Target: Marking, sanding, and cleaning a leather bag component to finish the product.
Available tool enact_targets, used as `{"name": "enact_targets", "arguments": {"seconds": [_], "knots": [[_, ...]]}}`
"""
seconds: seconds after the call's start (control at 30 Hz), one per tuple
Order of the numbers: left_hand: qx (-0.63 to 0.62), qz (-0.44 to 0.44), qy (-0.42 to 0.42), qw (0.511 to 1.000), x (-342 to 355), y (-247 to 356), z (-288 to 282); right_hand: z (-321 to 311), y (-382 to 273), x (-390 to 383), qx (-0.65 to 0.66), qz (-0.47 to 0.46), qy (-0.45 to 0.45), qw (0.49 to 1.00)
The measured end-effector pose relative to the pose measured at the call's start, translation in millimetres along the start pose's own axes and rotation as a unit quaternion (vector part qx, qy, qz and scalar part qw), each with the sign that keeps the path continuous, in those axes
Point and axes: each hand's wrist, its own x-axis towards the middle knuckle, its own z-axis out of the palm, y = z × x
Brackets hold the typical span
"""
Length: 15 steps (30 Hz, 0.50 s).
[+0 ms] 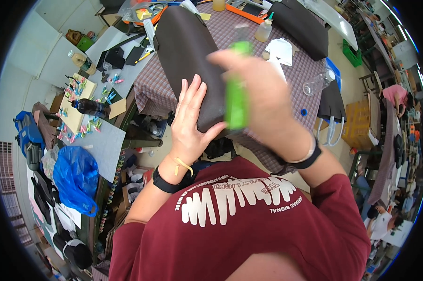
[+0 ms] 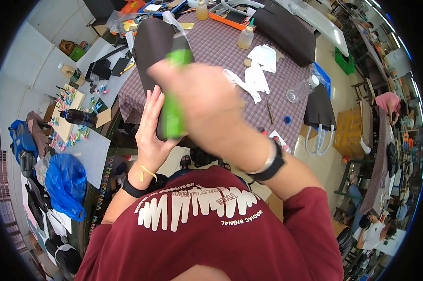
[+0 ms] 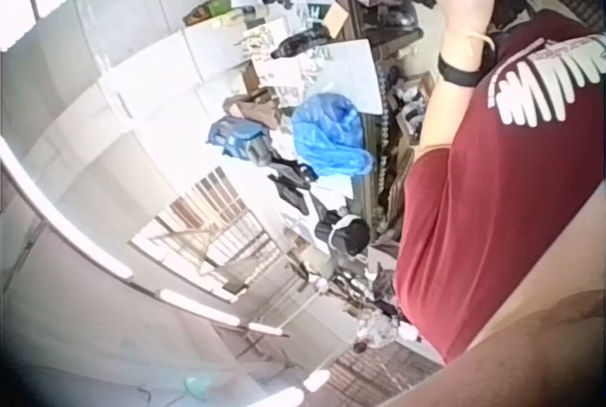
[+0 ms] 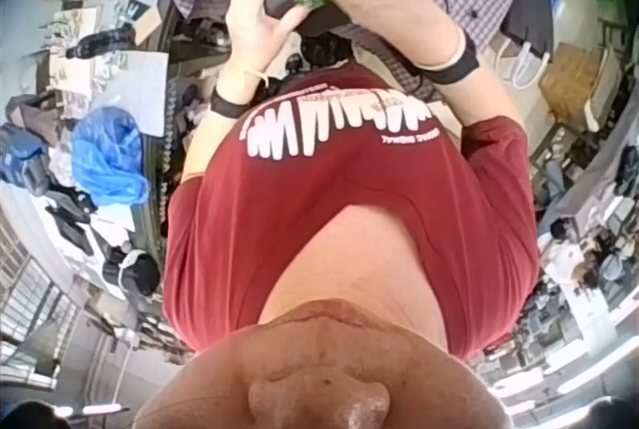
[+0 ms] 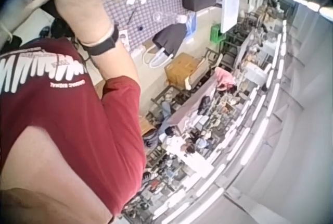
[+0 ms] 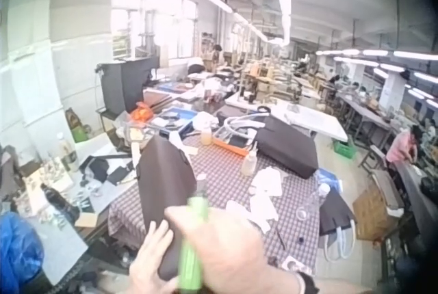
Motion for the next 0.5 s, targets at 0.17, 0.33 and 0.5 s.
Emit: {"name": "enact_targets", "arguments": {"seconds": [0.17,0.33,0.5], "knots": [[-0.025,-0.109,-0.052,0.992,-13,-7,1,63,7,5,-0.146,-0.096,0.012,0.985],[0.009,-0.03,-0.004,1.0,5,-3,0,22,58,17,-0.266,-0.013,0.022,0.964],[-0.002,-0.053,-0.018,0.998,2,1,3,42,6,7,-0.219,-0.057,-0.068,0.972]]}}
